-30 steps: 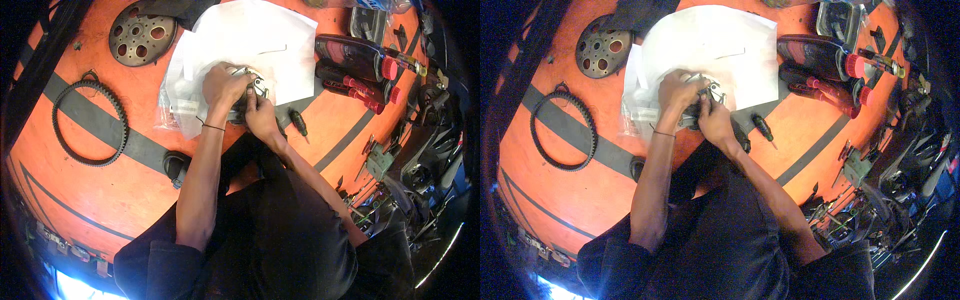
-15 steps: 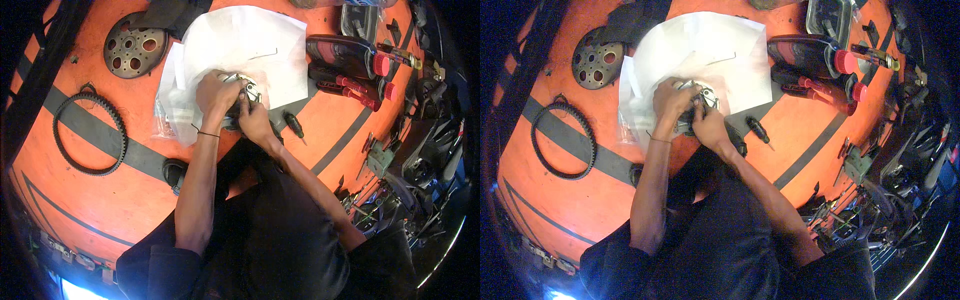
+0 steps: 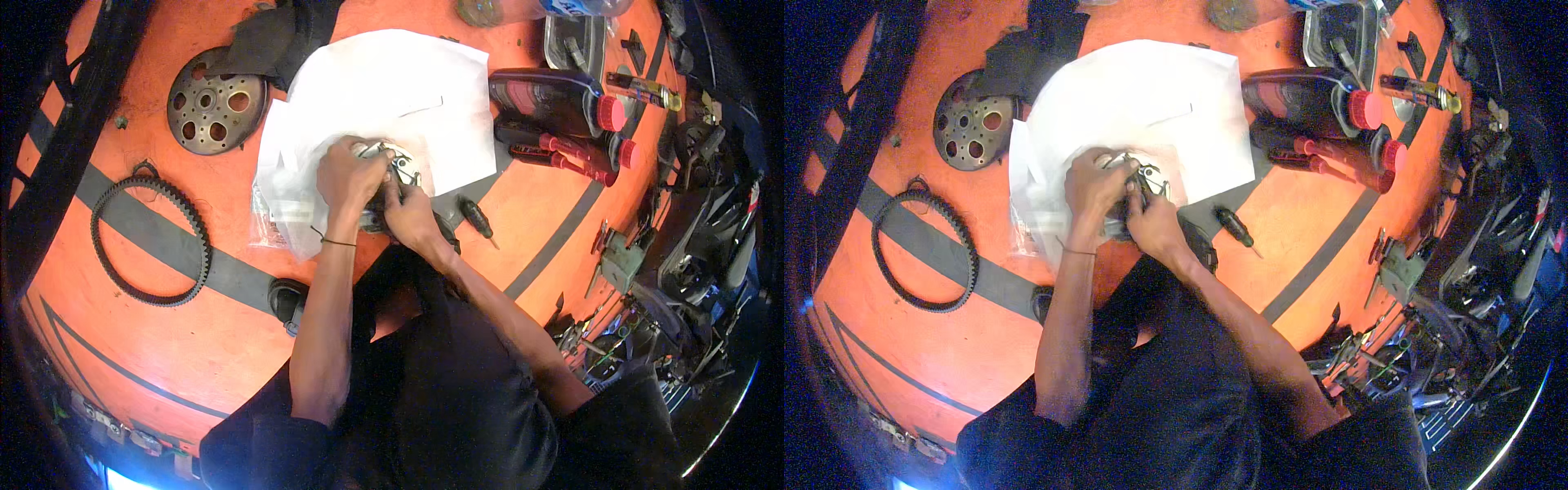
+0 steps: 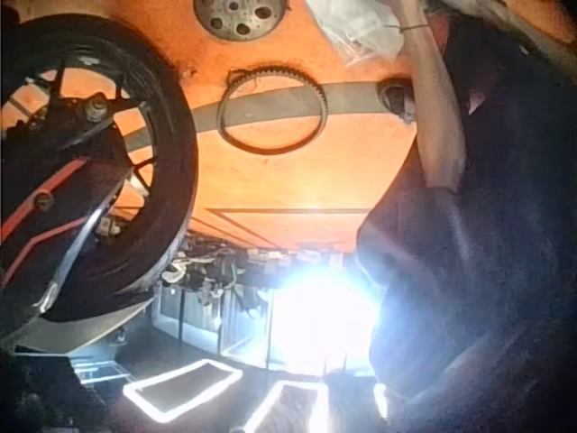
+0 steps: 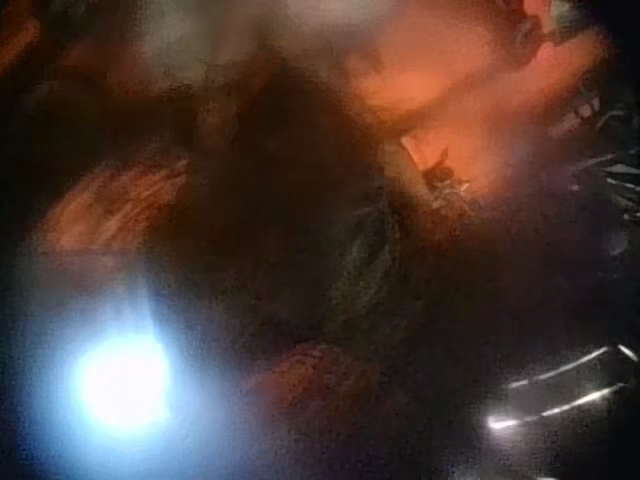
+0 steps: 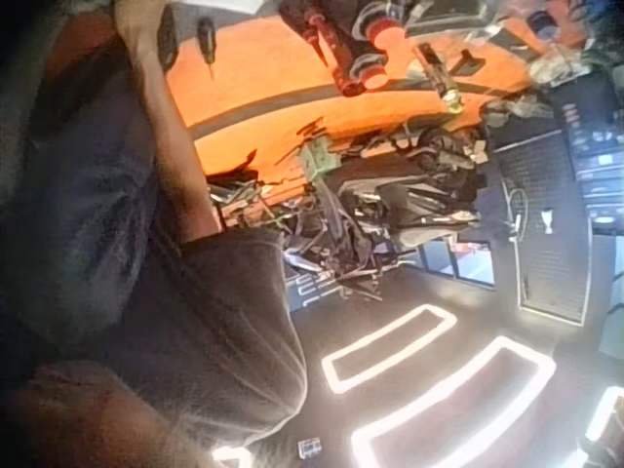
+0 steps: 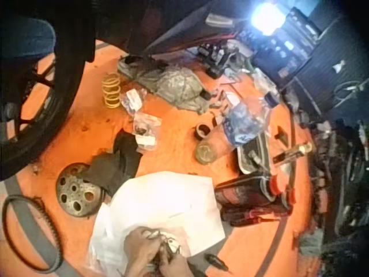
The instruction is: The person assembles internal motorcycle components, including springs and circular plates, using a screwdriver and pliers while working on a white cloth on the floor.
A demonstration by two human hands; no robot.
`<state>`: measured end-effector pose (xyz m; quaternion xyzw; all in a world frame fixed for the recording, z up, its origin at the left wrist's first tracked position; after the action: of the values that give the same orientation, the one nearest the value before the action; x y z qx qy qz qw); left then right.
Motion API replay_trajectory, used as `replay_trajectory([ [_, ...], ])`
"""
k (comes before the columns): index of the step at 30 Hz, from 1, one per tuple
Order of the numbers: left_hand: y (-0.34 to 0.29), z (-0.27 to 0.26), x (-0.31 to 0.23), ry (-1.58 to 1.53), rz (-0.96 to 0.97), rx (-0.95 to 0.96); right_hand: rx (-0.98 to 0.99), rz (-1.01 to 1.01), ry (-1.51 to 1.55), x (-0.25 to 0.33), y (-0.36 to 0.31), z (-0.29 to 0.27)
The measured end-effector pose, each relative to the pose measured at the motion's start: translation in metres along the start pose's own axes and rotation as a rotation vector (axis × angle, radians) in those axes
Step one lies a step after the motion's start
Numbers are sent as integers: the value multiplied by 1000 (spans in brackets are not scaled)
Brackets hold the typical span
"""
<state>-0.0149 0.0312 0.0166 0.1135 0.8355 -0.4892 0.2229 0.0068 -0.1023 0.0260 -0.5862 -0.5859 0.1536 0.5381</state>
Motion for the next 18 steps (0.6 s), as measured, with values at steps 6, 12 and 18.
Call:
replay_trajectory([
  [6,5,-5,15,-356,175,209,6,-71,86,-8,0,4],
  [12,12,-14,28,-555,238,440,231,-164,221,-34,-11,-11],
  [18,16,-5,34,-405,286,339,-86,-200,146,-83,-24,-83],
])
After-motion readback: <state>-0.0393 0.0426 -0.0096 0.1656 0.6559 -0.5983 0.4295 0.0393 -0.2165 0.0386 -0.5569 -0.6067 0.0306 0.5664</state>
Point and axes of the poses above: each hand's wrist, its own y-axis towards the middle knuckle, its own z-axis out of the palm, x = y × z, the point moved 2 cm from there along y, towards the middle knuckle, and after that the axes turned 3 degrees about x, right-handed, at the moved point
